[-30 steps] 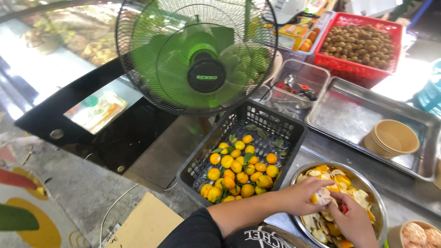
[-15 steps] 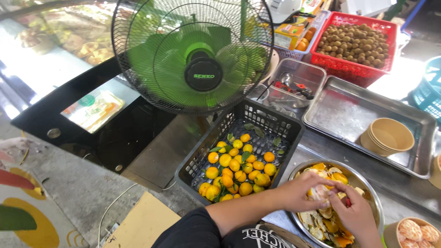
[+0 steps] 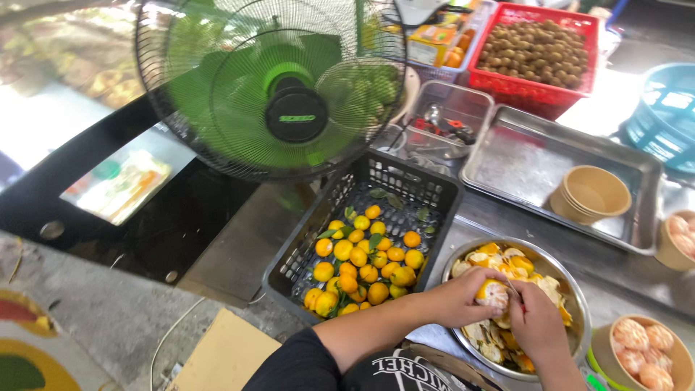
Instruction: The person peels kumquats by hand and places the peeled fruit into paper cups, while placing the peels into a metal bowl.
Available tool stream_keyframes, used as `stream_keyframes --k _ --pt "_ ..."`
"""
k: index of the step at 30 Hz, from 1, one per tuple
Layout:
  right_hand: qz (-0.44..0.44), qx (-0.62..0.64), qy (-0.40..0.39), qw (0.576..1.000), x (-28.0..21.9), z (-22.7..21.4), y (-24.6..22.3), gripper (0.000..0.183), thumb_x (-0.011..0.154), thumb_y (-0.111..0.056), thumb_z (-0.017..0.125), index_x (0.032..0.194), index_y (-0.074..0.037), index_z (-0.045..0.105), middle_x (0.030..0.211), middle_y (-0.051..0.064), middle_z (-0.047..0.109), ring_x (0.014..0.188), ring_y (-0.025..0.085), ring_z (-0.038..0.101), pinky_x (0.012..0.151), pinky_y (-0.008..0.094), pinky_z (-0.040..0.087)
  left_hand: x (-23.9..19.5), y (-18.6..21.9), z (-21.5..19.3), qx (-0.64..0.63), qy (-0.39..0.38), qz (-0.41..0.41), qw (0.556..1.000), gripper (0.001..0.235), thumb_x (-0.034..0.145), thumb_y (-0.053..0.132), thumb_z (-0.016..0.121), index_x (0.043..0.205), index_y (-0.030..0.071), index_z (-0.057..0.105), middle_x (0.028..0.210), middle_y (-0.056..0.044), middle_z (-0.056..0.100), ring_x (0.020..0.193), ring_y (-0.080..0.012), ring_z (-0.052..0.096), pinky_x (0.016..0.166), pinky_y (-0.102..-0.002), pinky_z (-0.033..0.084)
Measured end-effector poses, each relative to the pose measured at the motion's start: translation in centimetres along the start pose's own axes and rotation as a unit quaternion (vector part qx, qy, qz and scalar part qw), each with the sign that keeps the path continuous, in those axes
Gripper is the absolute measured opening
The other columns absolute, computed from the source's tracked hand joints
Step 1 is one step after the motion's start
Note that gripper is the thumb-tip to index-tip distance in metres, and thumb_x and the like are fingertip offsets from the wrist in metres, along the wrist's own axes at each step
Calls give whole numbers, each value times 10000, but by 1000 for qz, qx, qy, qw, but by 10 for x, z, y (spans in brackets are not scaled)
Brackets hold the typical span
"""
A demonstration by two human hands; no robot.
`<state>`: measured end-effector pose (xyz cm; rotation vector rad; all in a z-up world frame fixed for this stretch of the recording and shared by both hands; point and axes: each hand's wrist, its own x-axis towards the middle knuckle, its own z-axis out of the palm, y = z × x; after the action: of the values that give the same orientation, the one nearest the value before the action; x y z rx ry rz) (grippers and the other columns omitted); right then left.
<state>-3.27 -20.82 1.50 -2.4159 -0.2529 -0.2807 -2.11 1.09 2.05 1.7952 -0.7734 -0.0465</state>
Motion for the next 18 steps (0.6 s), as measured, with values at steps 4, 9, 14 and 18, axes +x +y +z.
stream_keyframes --k 4,9,14,18 --pt "48 63 38 996 3 -3 -7 203 972 -167 625 1116 -32 671 985 173 720 916 309 699 822 390 537 3 -13 8 -235 -31 -95 967 632 954 289 710 1476 35 460 1365 -175 534 1204 -213 582 1018 -364 521" --pt "113 97 40 988 -3 -8 -32 232 939 -176 639 1121 -41 687 946 149 738 828 266 720 780 363 552 11 -19 5 -285 6 -123 951 640 948 196 762 1438 51 377 1346 -120 566 1216 -119 567 1018 -272 499" --pt "136 59 15 989 0 -11 -28 249 936 -198 653 1134 -59 709 951 140 740 808 257 708 784 354 554 11 -27 12 -244 11 -168 955 603 917 207 808 1364 5 459 1250 -140 630 1115 -142 626 952 -309 536" --pt "136 73 58 986 5 -9 -5 253 954 -176 648 1156 -31 695 1031 146 739 893 244 711 818 355 542 10 -40 15 -241 10 -167 956 628 952 279 774 1439 -27 522 1266 -179 669 967 -179 587 861 -338 542"
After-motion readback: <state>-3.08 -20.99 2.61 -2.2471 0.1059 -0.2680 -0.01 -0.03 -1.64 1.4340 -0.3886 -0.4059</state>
